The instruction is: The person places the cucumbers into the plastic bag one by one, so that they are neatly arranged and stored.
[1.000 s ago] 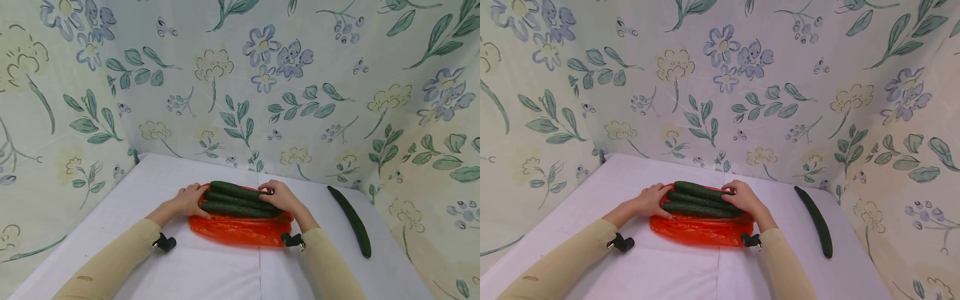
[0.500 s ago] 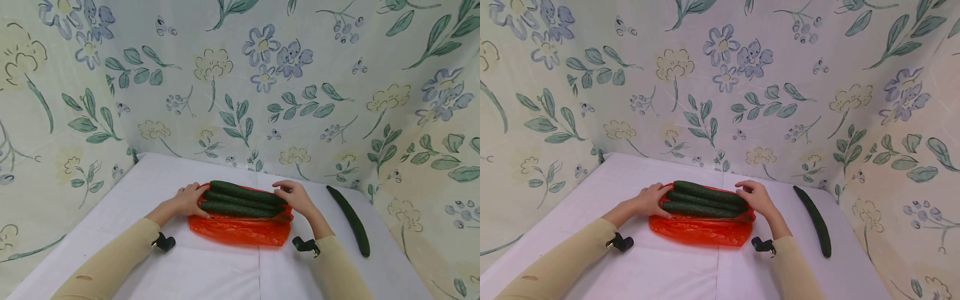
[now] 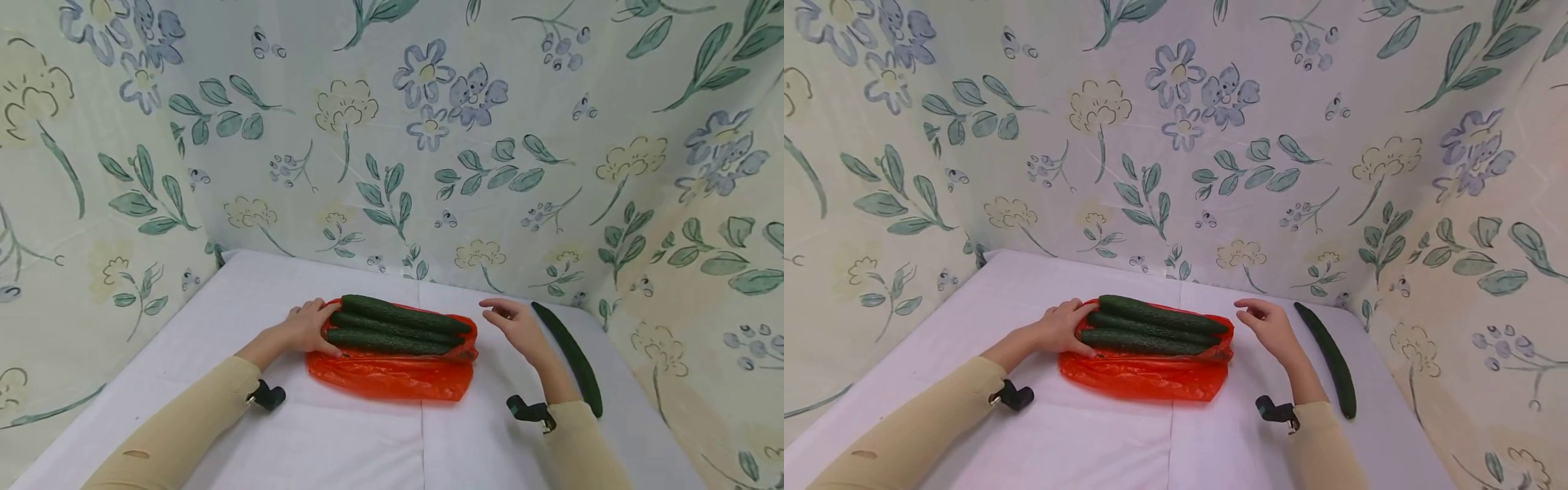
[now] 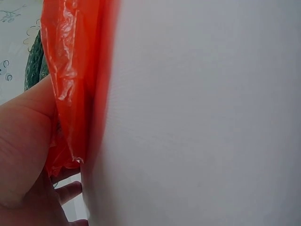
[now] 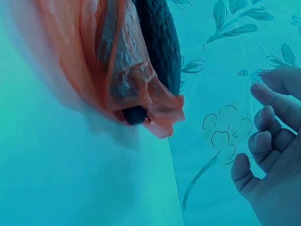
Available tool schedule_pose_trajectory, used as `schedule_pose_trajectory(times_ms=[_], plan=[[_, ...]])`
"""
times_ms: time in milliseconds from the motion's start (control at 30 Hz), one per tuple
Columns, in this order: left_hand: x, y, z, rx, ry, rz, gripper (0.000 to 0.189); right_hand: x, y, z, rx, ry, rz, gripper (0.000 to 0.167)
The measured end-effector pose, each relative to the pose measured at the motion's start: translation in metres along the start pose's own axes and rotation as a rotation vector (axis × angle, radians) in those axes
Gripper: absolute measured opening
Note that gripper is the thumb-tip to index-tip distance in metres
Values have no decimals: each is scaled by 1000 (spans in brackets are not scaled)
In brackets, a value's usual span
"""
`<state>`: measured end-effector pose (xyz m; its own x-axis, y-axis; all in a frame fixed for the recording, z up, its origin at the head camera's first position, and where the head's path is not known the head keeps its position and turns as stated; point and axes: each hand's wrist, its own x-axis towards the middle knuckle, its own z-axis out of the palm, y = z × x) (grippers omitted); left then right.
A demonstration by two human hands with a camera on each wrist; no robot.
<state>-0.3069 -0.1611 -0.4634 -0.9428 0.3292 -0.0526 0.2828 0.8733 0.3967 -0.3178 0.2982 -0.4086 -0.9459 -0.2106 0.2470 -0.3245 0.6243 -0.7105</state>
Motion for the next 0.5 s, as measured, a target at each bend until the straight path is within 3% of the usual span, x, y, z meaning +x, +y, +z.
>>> schedule_pose_trajectory(times_ms=[300,500], plan=[[0,0,-1,-9,-2,1,110,-20,14,-33,-36,69,125,43],[1,-1,0,-6,-4,2,111,-34,33,-50,-19,115,120,45]])
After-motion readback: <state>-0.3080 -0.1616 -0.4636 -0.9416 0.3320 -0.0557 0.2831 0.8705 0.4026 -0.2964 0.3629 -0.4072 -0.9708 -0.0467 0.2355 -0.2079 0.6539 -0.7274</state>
